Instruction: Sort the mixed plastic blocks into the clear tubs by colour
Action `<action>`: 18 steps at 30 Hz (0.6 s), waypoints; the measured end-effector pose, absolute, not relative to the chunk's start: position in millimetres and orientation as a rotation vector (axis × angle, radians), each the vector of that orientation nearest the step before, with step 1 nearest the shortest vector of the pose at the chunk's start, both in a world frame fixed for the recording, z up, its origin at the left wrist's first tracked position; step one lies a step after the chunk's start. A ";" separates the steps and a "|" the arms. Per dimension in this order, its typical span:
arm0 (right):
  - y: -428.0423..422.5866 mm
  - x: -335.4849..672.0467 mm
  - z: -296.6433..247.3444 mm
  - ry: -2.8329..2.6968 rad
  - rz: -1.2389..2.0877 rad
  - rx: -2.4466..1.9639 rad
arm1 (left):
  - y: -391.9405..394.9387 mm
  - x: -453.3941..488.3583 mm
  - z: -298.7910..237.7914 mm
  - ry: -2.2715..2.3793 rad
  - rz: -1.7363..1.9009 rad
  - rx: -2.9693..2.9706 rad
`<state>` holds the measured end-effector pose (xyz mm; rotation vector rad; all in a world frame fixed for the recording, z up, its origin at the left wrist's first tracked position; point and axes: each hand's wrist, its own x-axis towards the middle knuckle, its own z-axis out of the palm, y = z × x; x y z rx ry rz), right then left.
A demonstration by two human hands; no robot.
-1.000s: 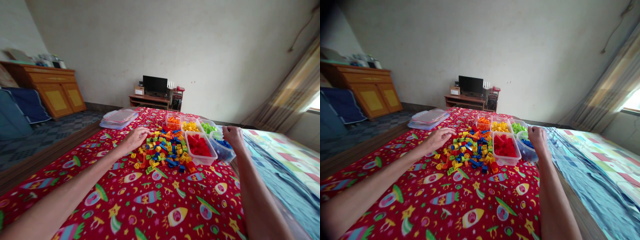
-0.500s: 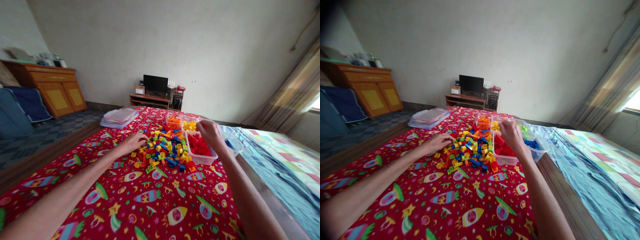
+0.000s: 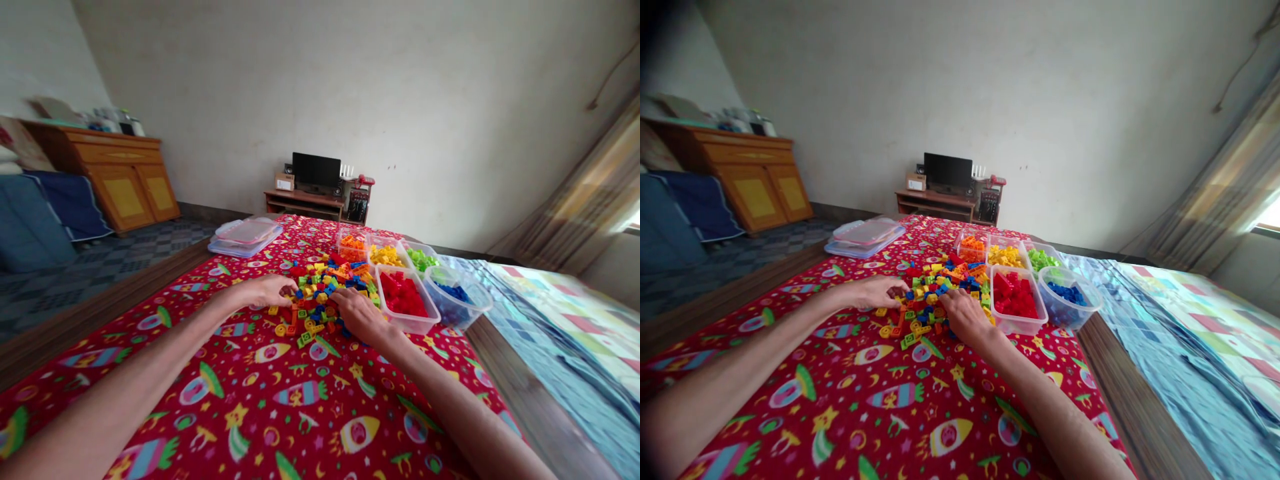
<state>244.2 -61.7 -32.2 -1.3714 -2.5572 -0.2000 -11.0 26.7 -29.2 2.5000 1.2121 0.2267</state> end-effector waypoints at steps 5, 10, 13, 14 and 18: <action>-57.8 247.8 -33.4 -2.483 -0.201 -1.375 | 27.2 -12.0 -25.2 1.229 0.298 2.492; -51.5 249.4 -37.2 -2.393 -0.235 -1.260 | 23.8 -12.1 -14.2 1.371 0.451 2.472; -51.8 246.4 -39.8 -2.322 -0.237 -1.189 | 20.4 -3.3 -13.6 1.402 0.615 2.493; -52.6 245.3 -40.2 -2.305 -0.228 -1.170 | 19.3 1.1 -15.7 1.369 0.658 2.496; -54.9 243.0 -40.5 -2.220 -0.120 -1.107 | 17.5 18.9 -34.6 1.173 0.721 2.563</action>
